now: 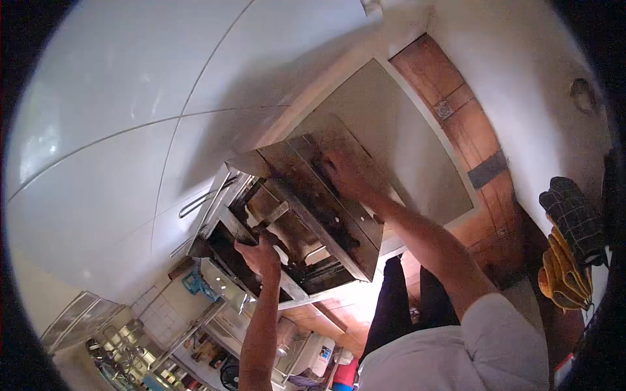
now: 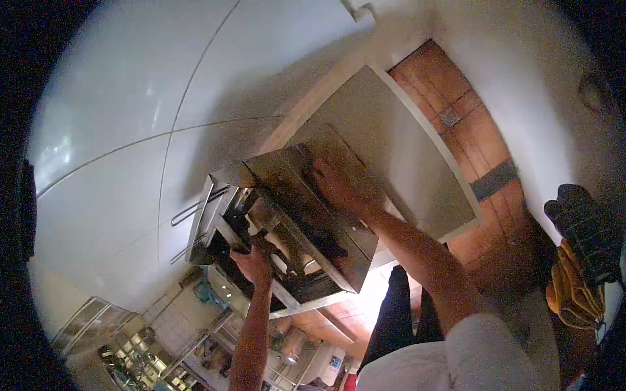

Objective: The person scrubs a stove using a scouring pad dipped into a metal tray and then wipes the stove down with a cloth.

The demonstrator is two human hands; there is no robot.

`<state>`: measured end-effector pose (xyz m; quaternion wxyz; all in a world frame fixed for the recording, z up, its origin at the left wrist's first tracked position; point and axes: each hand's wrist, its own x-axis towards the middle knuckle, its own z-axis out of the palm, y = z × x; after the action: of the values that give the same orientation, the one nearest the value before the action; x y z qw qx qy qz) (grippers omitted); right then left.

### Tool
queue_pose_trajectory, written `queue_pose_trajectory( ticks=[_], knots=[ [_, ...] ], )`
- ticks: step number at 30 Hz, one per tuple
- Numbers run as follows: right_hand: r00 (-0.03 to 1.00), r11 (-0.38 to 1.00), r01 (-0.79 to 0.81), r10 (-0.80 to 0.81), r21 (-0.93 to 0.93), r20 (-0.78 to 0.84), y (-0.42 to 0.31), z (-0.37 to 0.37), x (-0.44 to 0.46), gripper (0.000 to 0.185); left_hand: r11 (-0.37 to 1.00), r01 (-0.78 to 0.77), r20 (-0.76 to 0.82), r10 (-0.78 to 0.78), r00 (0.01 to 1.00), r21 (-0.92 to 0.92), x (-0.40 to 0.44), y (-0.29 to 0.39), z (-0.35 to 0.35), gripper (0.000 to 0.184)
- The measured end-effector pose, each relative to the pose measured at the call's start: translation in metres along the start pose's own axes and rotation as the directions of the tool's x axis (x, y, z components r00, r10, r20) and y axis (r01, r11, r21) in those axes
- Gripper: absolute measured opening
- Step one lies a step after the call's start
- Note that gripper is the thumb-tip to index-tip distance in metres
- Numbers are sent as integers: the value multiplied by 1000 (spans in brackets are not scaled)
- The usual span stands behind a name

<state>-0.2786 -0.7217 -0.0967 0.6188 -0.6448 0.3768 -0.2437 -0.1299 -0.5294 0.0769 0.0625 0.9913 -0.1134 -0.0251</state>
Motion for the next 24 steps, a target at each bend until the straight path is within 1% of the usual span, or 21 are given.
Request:
queue_pose_trajectory(
  ticks=[1, 2, 3, 4, 6, 8, 10, 12, 15, 17, 18, 19, 21, 23, 24],
  knots=[
    [997, 997, -82, 82, -16, 5, -5, -9, -46, 22, 1000, -14, -1, 14, 1000, 0, -3, 1, -1, 80],
    [996, 989, -86, 89, -122, 20, 14, -7, -89, 24, 1000, -29, -6, 29, 1000, 0, -4, 3, -2, 78],
    [993, 985, -107, 113, -137, 34, 16, -10, -107, 25, 999, -46, -15, 46, 999, -2, -4, 5, -3, 76],
    [990, 980, -128, 136, -153, 48, 20, -12, -126, 27, 999, -29, 8, 29, 1000, -15, -5, 6, -4, 76],
    [972, 976, -219, 218, 1, 87, -12, -34, -132, 26, 999, -1, 49, 3, 999, -34, -3, 6, -7, 75],
    [999, 999, -40, 41, -34, 10, -5, -15, -107, 23, 1000, 0, 6, 0, 1000, 4, -4, 7, -6, 79],
    [999, 999, -2, 4, 43, -53, -45, -6, -47, 18, 1000, 4, -23, -4, 1000, 22, -1, 1, 0, 81],
    [960, 967, 250, -242, 49, -138, -57, 6, 3, 15, 1000, 4, -27, -3, 1000, 29, 5, -14, 6, 82],
    [998, 997, 60, -61, 41, 11, -77, -13, -52, 15, 1000, -27, -70, 28, 997, 11, 2, -8, 6, 81],
    [997, 999, -26, 29, -33, 77, -49, -26, -134, 16, 1000, 31, -20, -31, 999, -3, -3, 7, -5, 80],
    [996, 999, -48, 46, 22, 79, -46, -36, -171, 17, 998, 61, -1, -61, 998, -11, -4, 12, -7, 80],
    [995, 995, -68, 62, 75, 83, -43, -44, -189, 17, 998, 52, -22, -53, 998, -20, -4, 15, -5, 79],
    [1000, 995, -16, 14, -103, -26, -34, -23, -167, 17, 1000, 21, -54, -21, 998, -10, -7, 12, -6, 78],
    [993, 987, 90, -99, -136, -65, -35, -10, -102, 18, 999, -19, -55, 17, 998, -34, 1, 6, -2, 78],
    [984, 983, 167, -171, -75, -50, -37, -13, -68, 19, 999, -33, -42, 32, 999, -38, -1, 0, 1, 78]
  ],
)
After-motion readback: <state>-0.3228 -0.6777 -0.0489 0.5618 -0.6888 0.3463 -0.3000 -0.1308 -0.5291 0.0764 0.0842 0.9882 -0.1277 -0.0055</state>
